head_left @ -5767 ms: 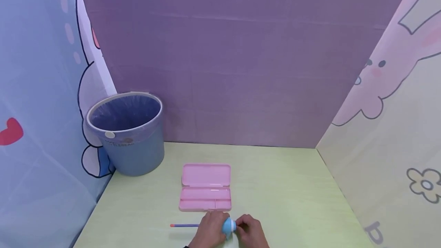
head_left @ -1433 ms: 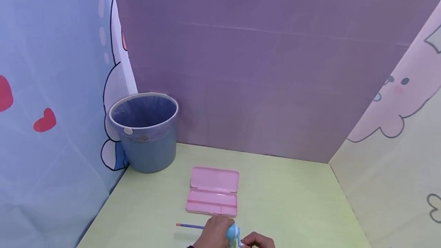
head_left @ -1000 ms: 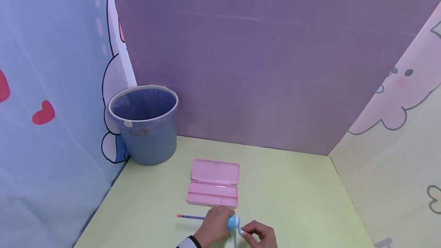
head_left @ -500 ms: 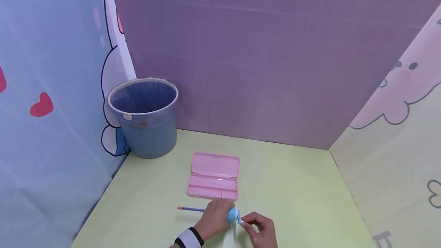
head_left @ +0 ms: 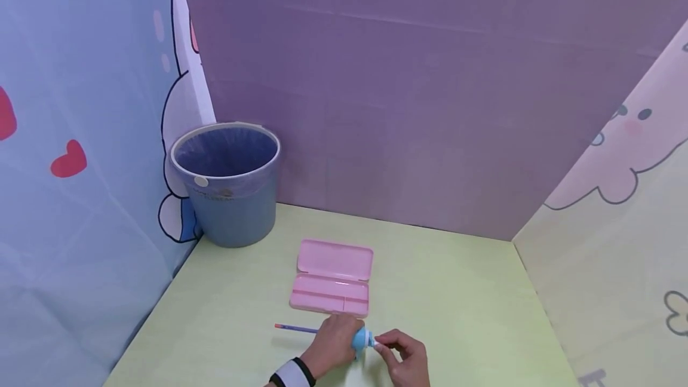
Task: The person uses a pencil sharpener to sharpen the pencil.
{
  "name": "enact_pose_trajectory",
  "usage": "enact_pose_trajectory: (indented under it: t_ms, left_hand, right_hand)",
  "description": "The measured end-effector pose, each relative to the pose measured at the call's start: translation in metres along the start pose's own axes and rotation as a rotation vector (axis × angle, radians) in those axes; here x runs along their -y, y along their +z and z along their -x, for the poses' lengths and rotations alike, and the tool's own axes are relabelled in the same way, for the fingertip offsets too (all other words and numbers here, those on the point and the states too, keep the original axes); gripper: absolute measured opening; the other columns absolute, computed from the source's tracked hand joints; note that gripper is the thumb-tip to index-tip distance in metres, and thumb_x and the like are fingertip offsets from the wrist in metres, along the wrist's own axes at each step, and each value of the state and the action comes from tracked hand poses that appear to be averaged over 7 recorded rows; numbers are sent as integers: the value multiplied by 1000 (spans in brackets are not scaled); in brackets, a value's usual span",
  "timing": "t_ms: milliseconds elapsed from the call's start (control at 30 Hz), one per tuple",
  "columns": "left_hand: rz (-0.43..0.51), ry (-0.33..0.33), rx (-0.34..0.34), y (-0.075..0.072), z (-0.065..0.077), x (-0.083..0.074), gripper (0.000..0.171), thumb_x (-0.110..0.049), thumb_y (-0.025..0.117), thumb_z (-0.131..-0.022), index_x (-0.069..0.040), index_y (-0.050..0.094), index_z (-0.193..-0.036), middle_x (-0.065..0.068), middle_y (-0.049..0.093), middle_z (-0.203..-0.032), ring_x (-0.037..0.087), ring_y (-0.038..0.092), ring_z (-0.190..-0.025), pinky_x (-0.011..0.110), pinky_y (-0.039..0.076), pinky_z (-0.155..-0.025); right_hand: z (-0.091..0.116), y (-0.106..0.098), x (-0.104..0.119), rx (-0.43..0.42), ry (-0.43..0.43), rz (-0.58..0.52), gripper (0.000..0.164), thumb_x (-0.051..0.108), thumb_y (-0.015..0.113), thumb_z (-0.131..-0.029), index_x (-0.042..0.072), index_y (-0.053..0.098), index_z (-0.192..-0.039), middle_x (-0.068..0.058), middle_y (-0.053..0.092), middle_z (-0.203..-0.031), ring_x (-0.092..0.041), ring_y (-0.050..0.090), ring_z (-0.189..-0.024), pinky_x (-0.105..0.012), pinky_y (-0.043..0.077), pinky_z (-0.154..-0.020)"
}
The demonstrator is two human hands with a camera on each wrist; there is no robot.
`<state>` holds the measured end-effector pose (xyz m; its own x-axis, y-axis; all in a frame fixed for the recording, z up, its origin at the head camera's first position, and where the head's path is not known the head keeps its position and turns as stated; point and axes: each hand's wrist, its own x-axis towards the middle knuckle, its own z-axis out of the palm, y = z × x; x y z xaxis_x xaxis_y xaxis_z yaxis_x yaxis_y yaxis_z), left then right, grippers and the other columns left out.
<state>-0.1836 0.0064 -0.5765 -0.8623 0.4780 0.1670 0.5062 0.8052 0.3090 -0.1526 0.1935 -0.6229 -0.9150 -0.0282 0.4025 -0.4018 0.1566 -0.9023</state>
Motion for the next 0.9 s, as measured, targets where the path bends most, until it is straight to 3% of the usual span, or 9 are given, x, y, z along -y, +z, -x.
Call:
enact_pose_trajectory:
  t_ms: [200, 433, 633, 900]
  left_hand:
    - [11, -7, 8, 1, -2, 2, 32, -8, 91, -62, -19, 64, -76, -12, 57, -71, 5, 46, -66, 25, 42, -65]
    - [31, -41, 72, 3, -4, 0, 30, -11, 92, -64, -18, 70, -83, -13, 60, -73, 4, 47, -69, 27, 45, -70]
    - [42, -72, 103, 1, -7, 0, 27, -10, 91, -68, -17, 71, -85, -12, 61, -74, 5, 47, -69, 27, 44, -69]
    - [71, -88, 112, 1, -5, -1, 27, -8, 91, -69, -16, 72, -86, -12, 56, -73, 7, 45, -68, 27, 42, -69]
  right_hand:
    - [-6, 3, -1, -32, -27, 5, 19, -15, 76, -79, 3, 75, -87, -9, 75, -81, -10, 70, -75, -22, 57, -72]
    - [-9, 2, -1, -48, 23, 16, 15, -8, 79, -80, 6, 75, -86, -5, 76, -82, -11, 71, -76, -23, 58, -73]
    - [-14, 3, -1, -55, 25, 24, 14, -12, 77, -80, -1, 74, -87, -8, 75, -82, -11, 70, -75, -23, 57, -72]
    - [-19, 6, 4, -72, 150, 64, 13, -2, 79, -82, 10, 76, -87, -4, 76, -82, -11, 70, -76, -25, 57, -74]
